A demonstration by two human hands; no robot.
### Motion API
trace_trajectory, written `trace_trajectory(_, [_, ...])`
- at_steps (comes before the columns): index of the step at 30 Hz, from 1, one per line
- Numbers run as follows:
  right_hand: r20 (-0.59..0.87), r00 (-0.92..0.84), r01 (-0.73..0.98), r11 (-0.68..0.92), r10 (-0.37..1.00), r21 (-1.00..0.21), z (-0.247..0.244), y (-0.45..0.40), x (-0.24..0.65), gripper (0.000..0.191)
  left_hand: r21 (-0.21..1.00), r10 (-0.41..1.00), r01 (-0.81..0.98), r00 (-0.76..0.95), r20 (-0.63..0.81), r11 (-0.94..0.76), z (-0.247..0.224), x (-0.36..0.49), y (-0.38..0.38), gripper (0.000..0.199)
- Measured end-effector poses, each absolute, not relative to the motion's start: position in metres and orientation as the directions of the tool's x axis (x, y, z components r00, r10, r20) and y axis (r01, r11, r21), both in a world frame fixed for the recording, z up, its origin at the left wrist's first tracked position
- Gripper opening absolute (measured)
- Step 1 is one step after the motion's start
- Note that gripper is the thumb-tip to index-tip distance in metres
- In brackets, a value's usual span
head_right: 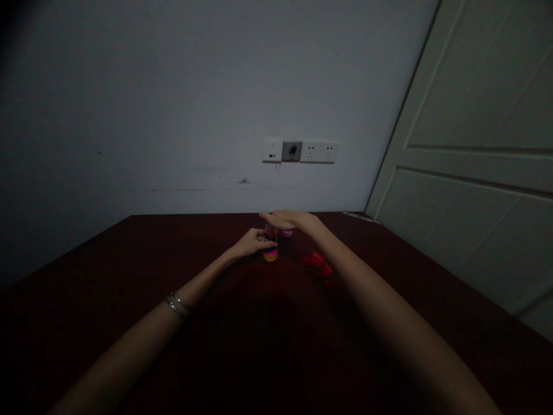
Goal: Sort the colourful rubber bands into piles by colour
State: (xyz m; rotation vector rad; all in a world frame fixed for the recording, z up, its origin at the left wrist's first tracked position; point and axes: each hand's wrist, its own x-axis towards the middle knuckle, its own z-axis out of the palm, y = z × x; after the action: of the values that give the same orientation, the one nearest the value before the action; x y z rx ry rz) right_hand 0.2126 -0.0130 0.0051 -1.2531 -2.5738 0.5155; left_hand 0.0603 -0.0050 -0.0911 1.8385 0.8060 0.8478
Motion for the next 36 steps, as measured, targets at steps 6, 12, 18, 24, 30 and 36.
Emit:
trace_trajectory(6, [-0.166, -0.536, 0.805, 0.442, 0.828, -0.396, 0.01, -0.018, 0.202, 0.069, 0.911, 0.815, 0.191, 0.539, 0.214, -0.366, -0.083, 0.061, -0.013, 0.023])
trace_trajectory(12, [0.062, -0.525, 0.759, 0.5, 0.849, -0.417, 0.016, -0.029, 0.212, 0.055, 0.921, 0.802, 0.146, 0.553, 0.226, -0.36, -0.094, 0.061, -0.002, 0.031])
trace_trajectory(18, [0.426, -0.461, 0.755, 0.596, 0.779, -0.273, 0.009, -0.033, 0.249, 0.042, 0.944, 0.792, 0.101, 0.576, 0.201, -0.313, -0.098, 0.06, 0.001, 0.038])
trace_trajectory(24, [0.143, -0.39, 0.865, 0.415, 0.91, -0.281, -0.053, -0.019, 0.304, 0.021, 0.933, 0.816, 0.145, 0.541, 0.205, -0.331, -0.096, 0.059, 0.001, 0.036])
trace_trajectory(30, [-0.048, -0.35, 0.874, 0.307, 0.936, -0.375, -0.101, -0.016, 0.337, 0.026, 0.953, 0.814, 0.105, 0.552, 0.182, -0.285, -0.1, 0.059, 0.005, 0.038])
trace_trajectory(36, [-0.078, -0.309, 0.859, 0.243, 0.948, -0.45, -0.105, -0.019, 0.338, 0.027, 0.97, 0.812, 0.063, 0.562, 0.159, -0.234, -0.102, 0.058, 0.007, 0.037])
